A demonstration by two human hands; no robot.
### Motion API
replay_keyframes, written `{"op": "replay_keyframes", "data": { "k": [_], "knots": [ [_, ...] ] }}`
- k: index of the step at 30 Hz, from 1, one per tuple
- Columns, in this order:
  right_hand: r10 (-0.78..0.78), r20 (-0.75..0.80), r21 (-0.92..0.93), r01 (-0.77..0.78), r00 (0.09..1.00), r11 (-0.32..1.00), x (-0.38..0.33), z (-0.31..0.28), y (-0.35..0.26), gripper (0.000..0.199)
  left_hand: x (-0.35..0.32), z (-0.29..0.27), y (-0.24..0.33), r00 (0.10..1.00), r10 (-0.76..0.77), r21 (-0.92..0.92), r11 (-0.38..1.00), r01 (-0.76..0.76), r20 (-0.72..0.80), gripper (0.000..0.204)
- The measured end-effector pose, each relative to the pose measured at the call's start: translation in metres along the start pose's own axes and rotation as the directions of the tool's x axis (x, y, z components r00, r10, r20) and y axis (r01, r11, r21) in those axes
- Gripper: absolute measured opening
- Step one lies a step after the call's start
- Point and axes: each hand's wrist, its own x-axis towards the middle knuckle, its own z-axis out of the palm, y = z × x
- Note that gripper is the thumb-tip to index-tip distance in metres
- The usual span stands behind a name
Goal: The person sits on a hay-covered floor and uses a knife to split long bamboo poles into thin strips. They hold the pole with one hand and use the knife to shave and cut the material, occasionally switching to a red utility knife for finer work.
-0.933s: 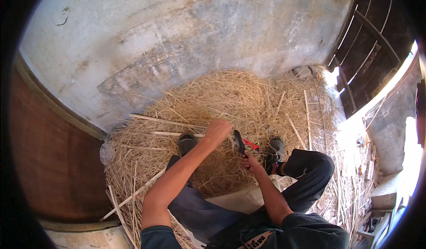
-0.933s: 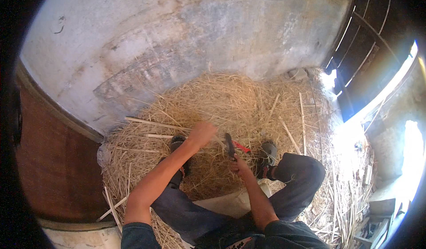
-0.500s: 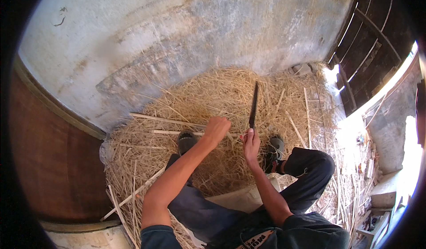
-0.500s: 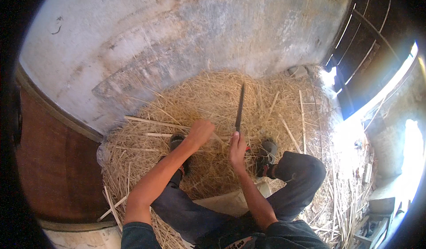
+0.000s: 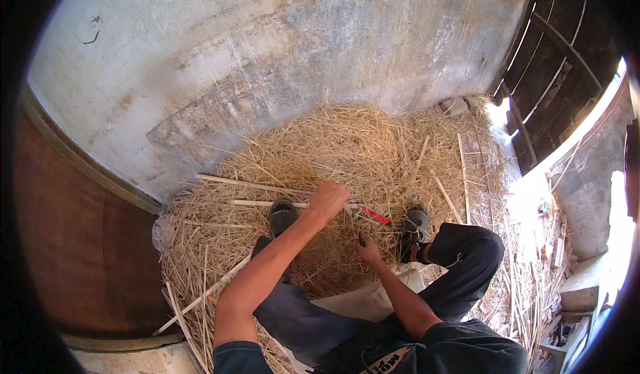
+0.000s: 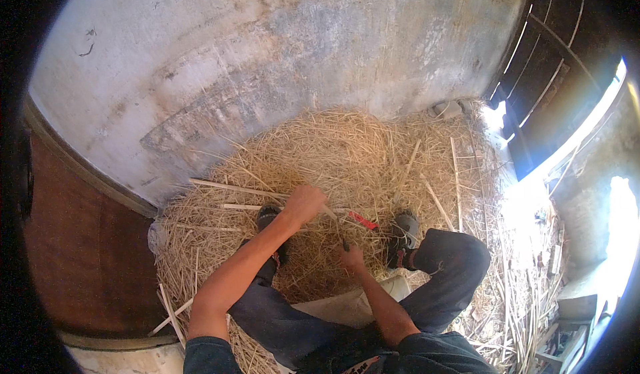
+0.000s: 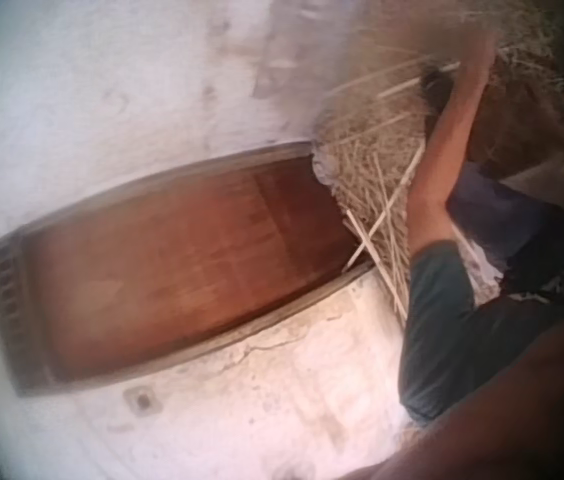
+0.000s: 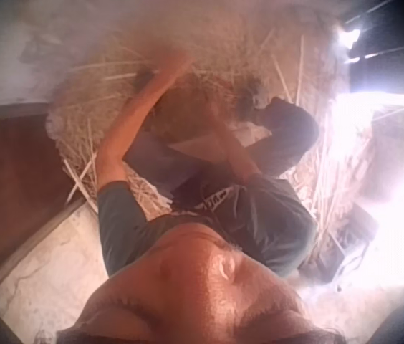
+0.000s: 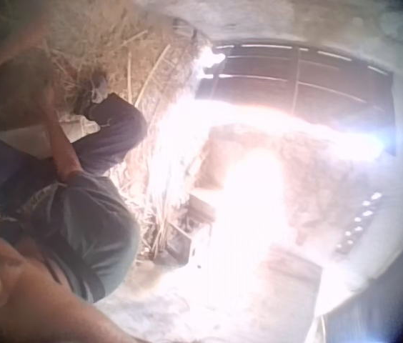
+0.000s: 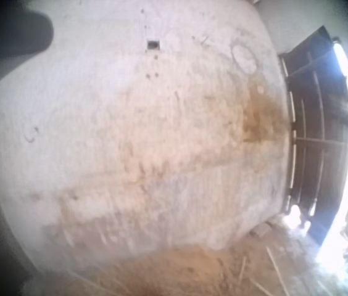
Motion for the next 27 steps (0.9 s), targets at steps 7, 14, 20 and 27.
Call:
{"op": "replay_keyframes", "data": {
  "k": [7,14,20,27],
  "knots": [
    [0.131,0.582,0.677,-0.567,0.803,0.469,-0.011,-0.002,-0.026,0.036,-0.001,0.016,0.003,1.000,0.002,0.003,1.000,-0.002,-0.023,0.007],
    [-0.096,0.663,0.684,-0.548,0.743,0.483,-0.017,-0.002,-0.029,0.047,0.002,-0.022,0.027,0.990,0.024,0.047,0.998,-0.031,0.142,0.007],
    [0.124,0.382,0.540,-0.330,0.916,0.774,-0.025,0.017,-0.034,0.044,-0.009,-0.026,0.025,0.993,0.018,0.003,1.000,-0.019,0.120,0.005],
    [0.078,-0.112,-0.160,-0.096,0.991,0.983,0.052,0.007,0.040,0.031,0.003,-0.025,0.030,0.994,0.032,-0.007,0.999,-0.031,0.107,0.005]
  ]
}}
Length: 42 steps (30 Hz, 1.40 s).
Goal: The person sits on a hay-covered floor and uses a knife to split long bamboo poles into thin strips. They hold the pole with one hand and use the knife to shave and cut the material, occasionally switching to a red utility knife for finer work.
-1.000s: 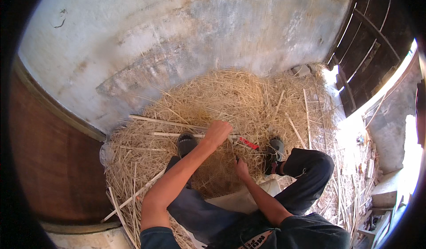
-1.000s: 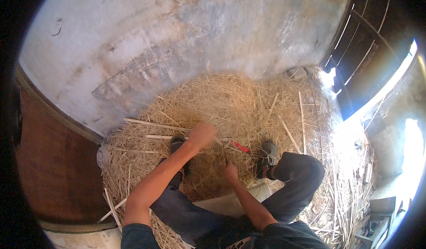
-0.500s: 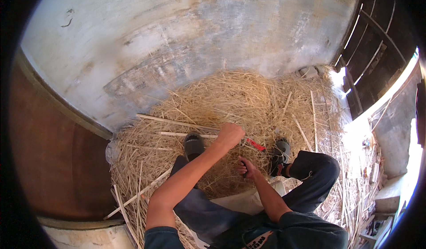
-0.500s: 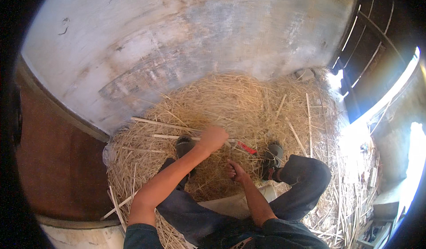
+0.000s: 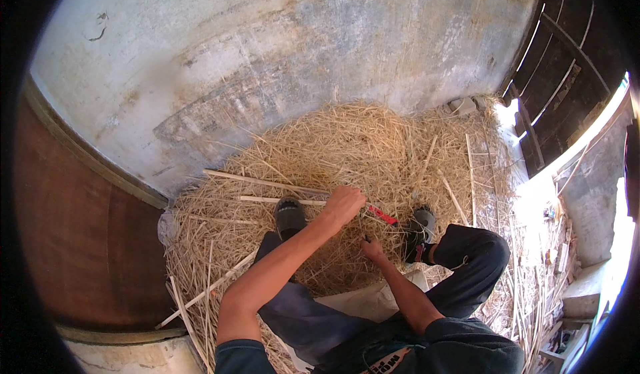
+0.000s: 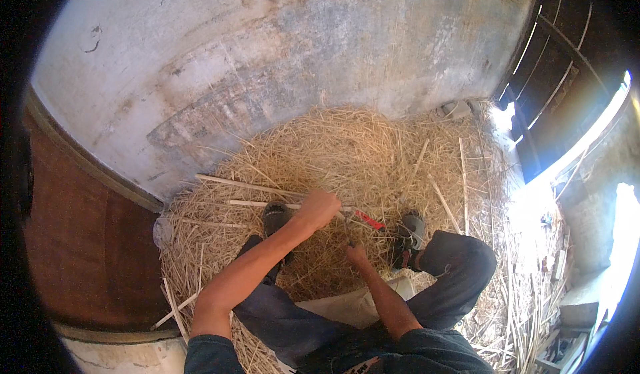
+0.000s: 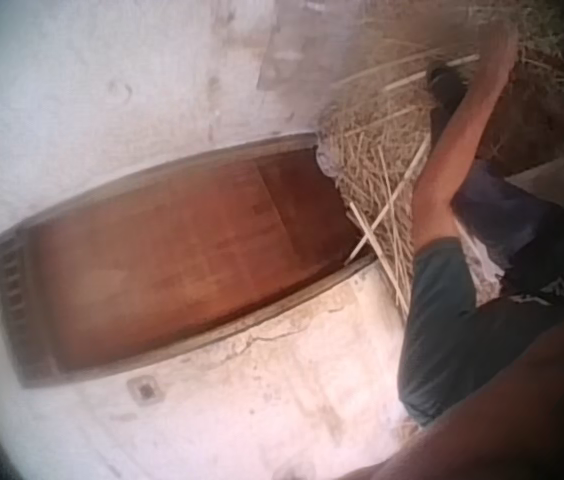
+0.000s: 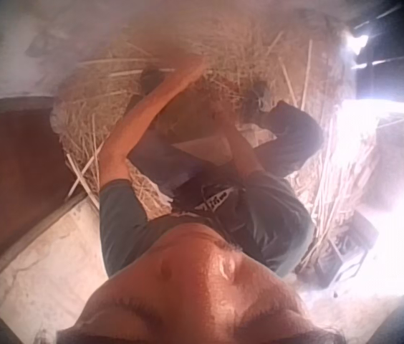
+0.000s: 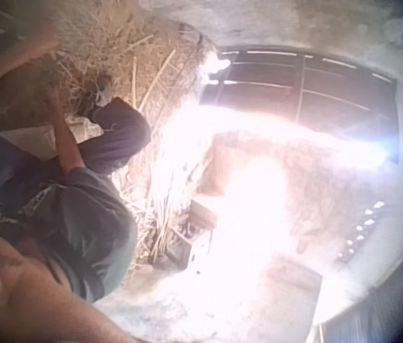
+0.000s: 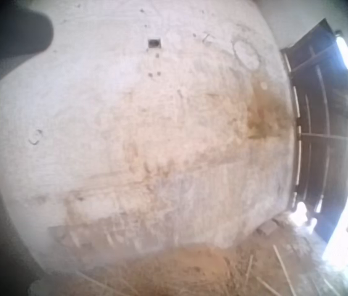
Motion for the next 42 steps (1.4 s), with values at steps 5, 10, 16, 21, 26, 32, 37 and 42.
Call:
{"op": "replay_keyframes", "data": {
  "k": [5,10,16,21,26,32,37,42],
  "knots": [
    [0.044,0.031,0.068,-0.046,0.999,0.997,-0.020,0.009,-0.016,0.034,-0.010,0.020,-0.014,0.998,-0.055,-0.040,0.998,0.055,-0.004,0.005],
    [0.065,0.228,0.126,-0.096,0.971,0.987,-0.036,-0.024,-0.033,0.071,0.000,0.018,-0.016,0.993,-0.119,-0.070,0.990,0.119,0.009,0.005],
    [0.009,0.085,0.427,-0.045,0.996,0.903,-0.065,-0.025,-0.044,0.057,0.001,0.015,-0.020,0.992,-0.128,-0.081,0.989,0.126,-0.023,0.004],
    [0.047,0.405,0.661,-0.327,0.913,0.675,-0.072,-0.035,-0.063,0.058,-0.008,0.014,-0.016,0.987,-0.155,-0.058,0.986,0.158,0.043,0.002],
    [0.002,0.403,0.647,-0.287,0.915,0.706,-0.040,-0.039,-0.061,0.062,-0.014,-0.009,0.001,0.993,-0.087,-0.039,0.995,0.091,0.082,0.001],
    [-0.126,0.227,0.269,0.062,0.966,0.961,-0.046,-0.018,-0.066,0.064,-0.007,0.030,-0.018,0.971,-0.202,-0.133,0.967,0.218,0.125,0.003],
    [-0.110,0.046,0.185,0.100,0.993,0.978,-0.063,-0.001,-0.032,0.060,-0.012,0.026,-0.028,0.971,-0.233,-0.136,0.962,0.238,0.053,0.010],
    [-0.129,0.006,0.328,0.120,0.992,0.937,-0.062,-0.012,-0.044,0.050,-0.011,0.032,-0.029,0.978,-0.209,-0.141,0.968,0.208,0.009,0.011]
  ]
}}
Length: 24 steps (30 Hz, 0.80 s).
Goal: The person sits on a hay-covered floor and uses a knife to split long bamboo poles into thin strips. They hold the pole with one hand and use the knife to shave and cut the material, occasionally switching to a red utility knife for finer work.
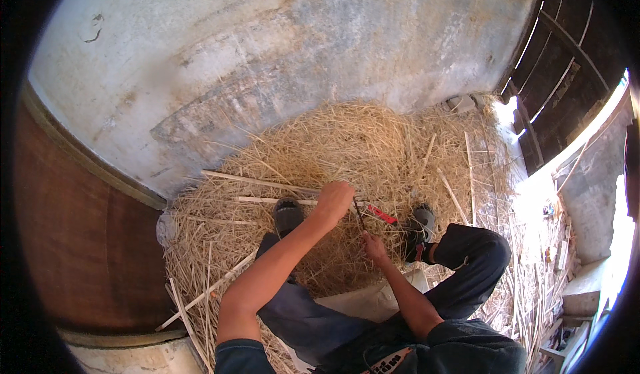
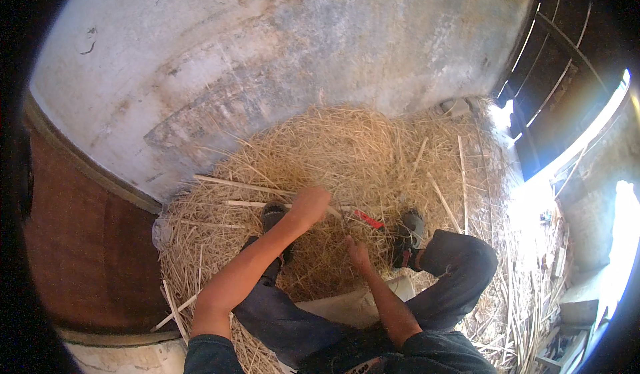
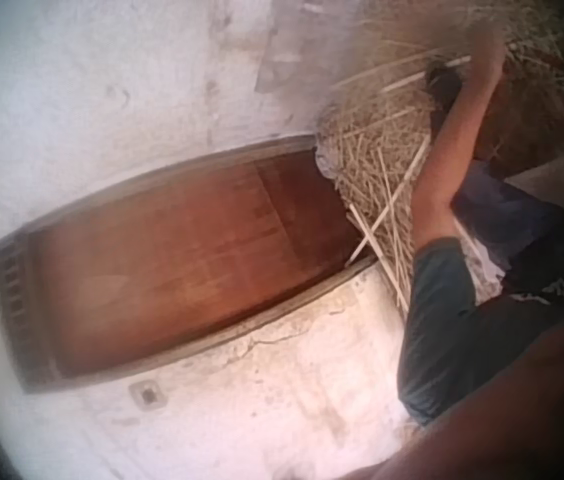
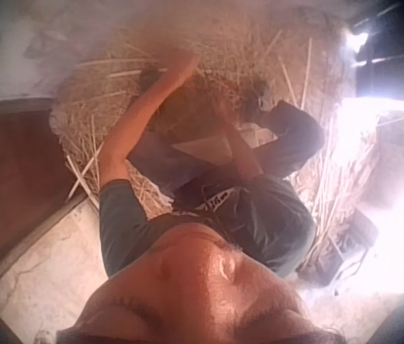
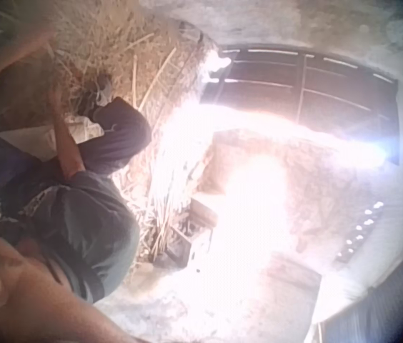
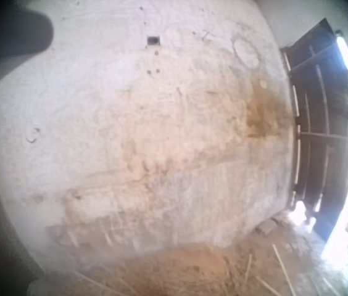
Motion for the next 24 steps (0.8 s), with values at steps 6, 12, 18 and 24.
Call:
{"op": "replay_keyframes", "data": {
  "k": [6,12,18,24],
  "knots": [
    [0.194,0.498,0.525,-0.472,0.845,0.709,0.000,-0.036,-0.023,0.039,0.002,-0.003,-0.004,0.999,-0.031,0.025,0.999,0.030,0.041,0.009],
    [-0.072,0.016,-0.307,0.073,0.997,0.949,0.001,-0.022,-0.006,0.050,0.001,-0.011,-0.001,0.997,-0.057,0.026,0.998,0.056,0.051,0.006],
    [-0.311,-0.141,-0.438,0.223,0.940,0.871,-0.006,-0.006,-0.001,0.048,-0.005,-0.001,-0.010,0.992,-0.090,-0.036,0.995,0.093,0.090,0.001],
    [0.151,0.251,0.680,-0.285,0.956,0.676,-0.005,-0.017,-0.015,0.046,-0.001,-0.016,-0.009,0.952,-0.107,0.017,0.994,0.107,0.286,0.008]
  ]
}}
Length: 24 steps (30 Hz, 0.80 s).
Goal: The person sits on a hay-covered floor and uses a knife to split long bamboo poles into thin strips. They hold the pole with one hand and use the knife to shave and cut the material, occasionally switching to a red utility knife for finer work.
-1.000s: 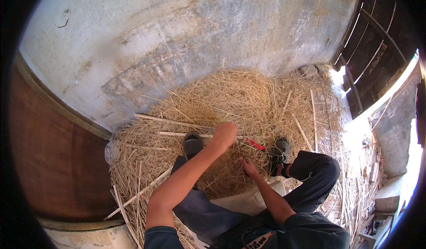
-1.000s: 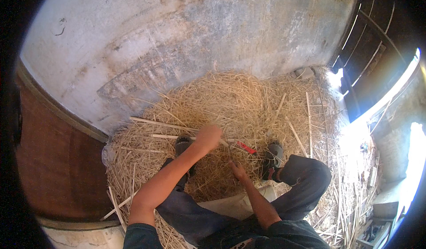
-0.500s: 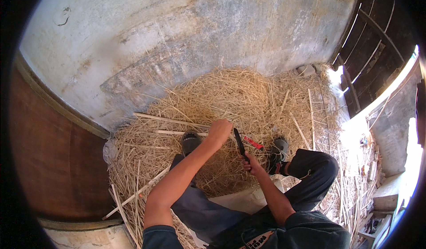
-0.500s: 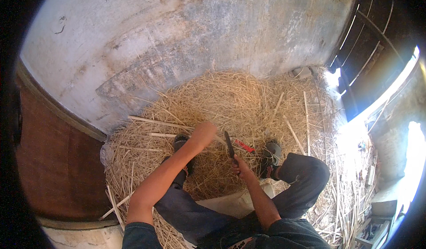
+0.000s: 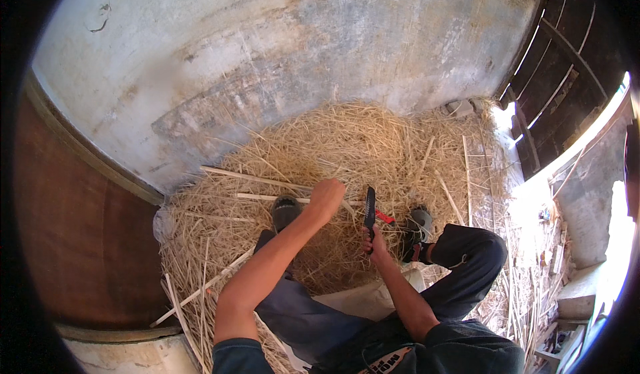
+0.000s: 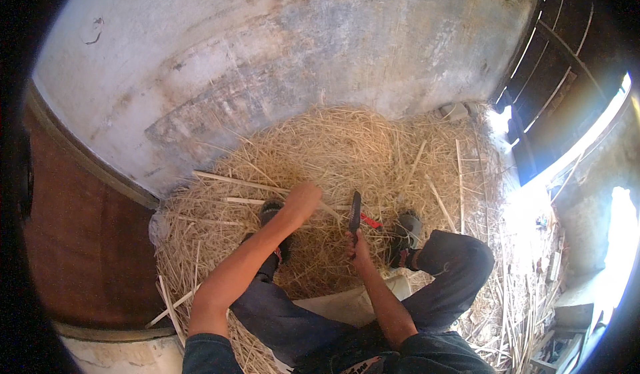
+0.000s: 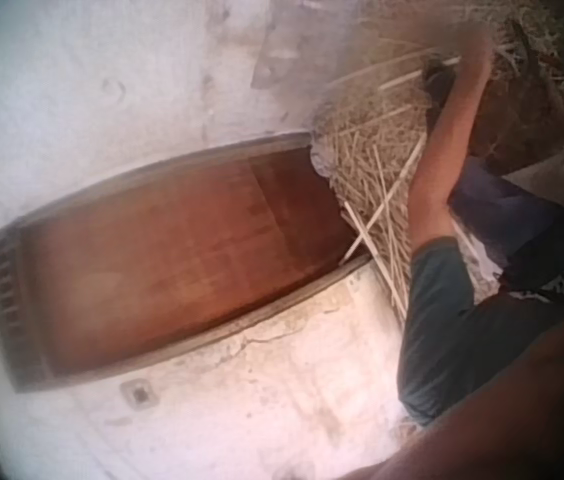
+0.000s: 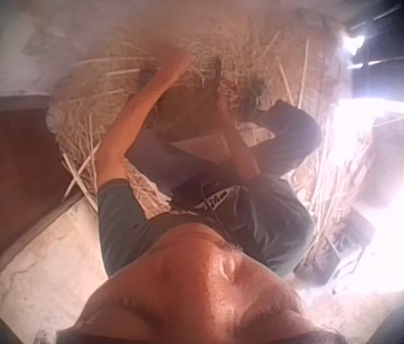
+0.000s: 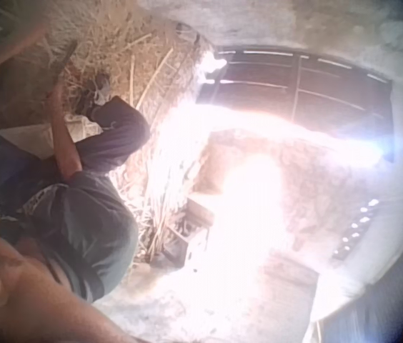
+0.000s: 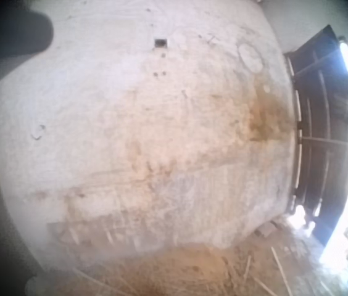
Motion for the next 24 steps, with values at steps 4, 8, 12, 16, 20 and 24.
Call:
{"op": "replay_keyframes", "data": {
  "k": [4,8,12,16,20,24],
  "knots": [
    [-0.518,0.012,-0.695,0.379,0.856,0.611,-0.009,0.046,-0.045,0.044,0.005,0.024,-0.015,0.941,0.067,-0.001,0.997,-0.071,-0.332,0.014],
    [-0.755,0.126,-0.578,0.666,0.644,0.472,-0.069,0.118,-0.092,0.046,-0.012,0.005,-0.016,0.984,0.072,-0.095,0.992,-0.088,-0.163,0.056],
    [-0.907,0.150,-0.666,0.718,0.394,0.202,-0.067,0.111,-0.056,0.049,-0.004,0.011,-0.018,0.965,0.108,-0.061,0.990,-0.126,-0.239,0.072],
    [-0.567,0.156,-0.969,0.237,0.809,0.072,0.010,0.006,0.038,0.048,0.013,0.045,-0.021,0.894,0.168,-0.071,0.974,-0.216,-0.415,0.065],
    [-0.459,0.068,-0.977,0.153,0.886,0.151,-0.002,-0.008,0.050,0.048,-0.013,0.012,0.000,0.957,0.136,-0.090,0.982,-0.163,-0.256,0.058],
    [0.063,0.035,-0.654,-0.025,0.997,0.756,0.037,-0.031,0.015,0.051,0.005,0.018,-0.001,0.927,0.140,-0.027,0.987,-0.160,-0.347,0.044]
  ]
}}
